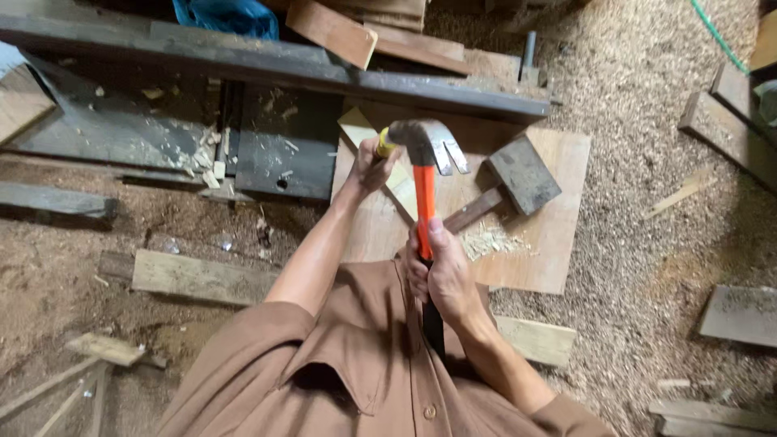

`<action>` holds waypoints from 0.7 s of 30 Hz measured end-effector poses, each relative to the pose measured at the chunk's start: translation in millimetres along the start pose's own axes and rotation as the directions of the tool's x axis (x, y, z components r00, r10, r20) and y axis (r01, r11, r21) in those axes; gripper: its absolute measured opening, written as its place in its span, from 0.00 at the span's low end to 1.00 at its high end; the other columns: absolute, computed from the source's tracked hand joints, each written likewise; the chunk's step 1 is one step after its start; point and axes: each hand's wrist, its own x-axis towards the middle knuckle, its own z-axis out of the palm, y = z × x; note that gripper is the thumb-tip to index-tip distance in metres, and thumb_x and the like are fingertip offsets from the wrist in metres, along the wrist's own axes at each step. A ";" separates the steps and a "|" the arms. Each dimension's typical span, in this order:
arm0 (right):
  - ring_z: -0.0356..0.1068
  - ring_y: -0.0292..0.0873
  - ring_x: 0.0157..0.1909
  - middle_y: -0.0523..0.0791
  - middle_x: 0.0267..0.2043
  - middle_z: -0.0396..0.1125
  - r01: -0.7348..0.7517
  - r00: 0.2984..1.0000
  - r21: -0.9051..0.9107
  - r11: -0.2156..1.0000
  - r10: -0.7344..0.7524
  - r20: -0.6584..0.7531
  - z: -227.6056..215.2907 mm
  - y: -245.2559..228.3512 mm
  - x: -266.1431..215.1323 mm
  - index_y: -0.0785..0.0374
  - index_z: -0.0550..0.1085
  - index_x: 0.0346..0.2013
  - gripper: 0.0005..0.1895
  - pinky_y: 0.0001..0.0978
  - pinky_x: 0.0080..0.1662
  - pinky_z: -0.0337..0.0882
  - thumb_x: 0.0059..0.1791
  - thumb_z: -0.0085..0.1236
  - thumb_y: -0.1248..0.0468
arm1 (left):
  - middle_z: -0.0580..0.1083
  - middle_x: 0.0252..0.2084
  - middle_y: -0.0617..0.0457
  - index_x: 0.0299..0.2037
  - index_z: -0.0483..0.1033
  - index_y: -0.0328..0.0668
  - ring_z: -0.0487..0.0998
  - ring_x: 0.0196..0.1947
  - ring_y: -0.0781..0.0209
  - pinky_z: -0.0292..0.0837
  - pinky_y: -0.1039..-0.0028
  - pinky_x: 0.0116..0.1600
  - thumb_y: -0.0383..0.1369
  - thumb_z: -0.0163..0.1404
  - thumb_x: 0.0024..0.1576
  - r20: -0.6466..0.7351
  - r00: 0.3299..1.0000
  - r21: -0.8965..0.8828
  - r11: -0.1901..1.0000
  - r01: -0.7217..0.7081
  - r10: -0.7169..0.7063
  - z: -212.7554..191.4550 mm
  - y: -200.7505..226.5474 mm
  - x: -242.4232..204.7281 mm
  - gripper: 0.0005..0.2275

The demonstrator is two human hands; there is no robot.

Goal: The person repeatedly strikes a small wooden block with a hammer while holding it steady with the left hand. The action is continuous and focused on the same piece of wood throughout the clip.

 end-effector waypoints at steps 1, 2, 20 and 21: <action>0.50 0.32 0.15 0.37 0.16 0.51 0.028 1.000 -0.001 1.000 -0.028 0.015 0.4 2.7 -0.7 0.60 0.63 0.33 0.25 0.25 0.18 0.53 0.58 0.34 0.42 | 0.66 0.22 0.62 0.27 0.70 0.36 0.65 0.23 0.73 0.60 0.74 0.28 0.25 0.53 0.62 -0.004 1.000 -0.009 1.000 -0.002 0.002 1.5 -2.8 -6.3 0.10; 0.51 0.32 0.16 0.37 0.17 0.51 0.067 0.997 -0.004 0.998 -0.067 0.032 -0.3 3.0 -0.6 0.60 0.62 0.32 0.25 0.26 0.18 0.54 0.58 0.35 0.42 | 0.66 0.22 0.62 0.27 0.69 0.36 0.64 0.23 0.73 0.60 0.74 0.28 0.25 0.53 0.62 -0.007 1.000 -0.016 1.000 -0.016 0.016 2.0 -3.7 -4.9 0.11; 0.56 0.31 0.16 0.37 0.19 0.57 -0.048 0.994 -0.313 0.948 0.014 -0.109 4.8 -13.7 0.8 0.61 0.64 0.32 0.14 0.25 0.18 0.57 0.53 0.56 0.56 | 0.71 0.26 0.62 0.30 0.73 0.38 0.70 0.27 0.72 0.66 0.75 0.32 0.26 0.51 0.62 -0.032 0.990 -0.103 0.985 -0.141 0.138 -2.1 -2.6 1.4 0.07; 0.56 0.31 0.15 0.37 0.18 0.57 -0.030 0.994 -0.305 0.952 -0.002 -0.106 4.6 -13.1 0.7 0.62 0.64 0.32 0.14 0.26 0.18 0.57 0.53 0.56 0.56 | 0.72 0.27 0.62 0.31 0.73 0.38 0.72 0.28 0.73 0.68 0.75 0.33 0.25 0.50 0.62 -0.032 0.989 -0.093 0.985 -0.144 0.141 -3.9 -2.0 1.2 0.06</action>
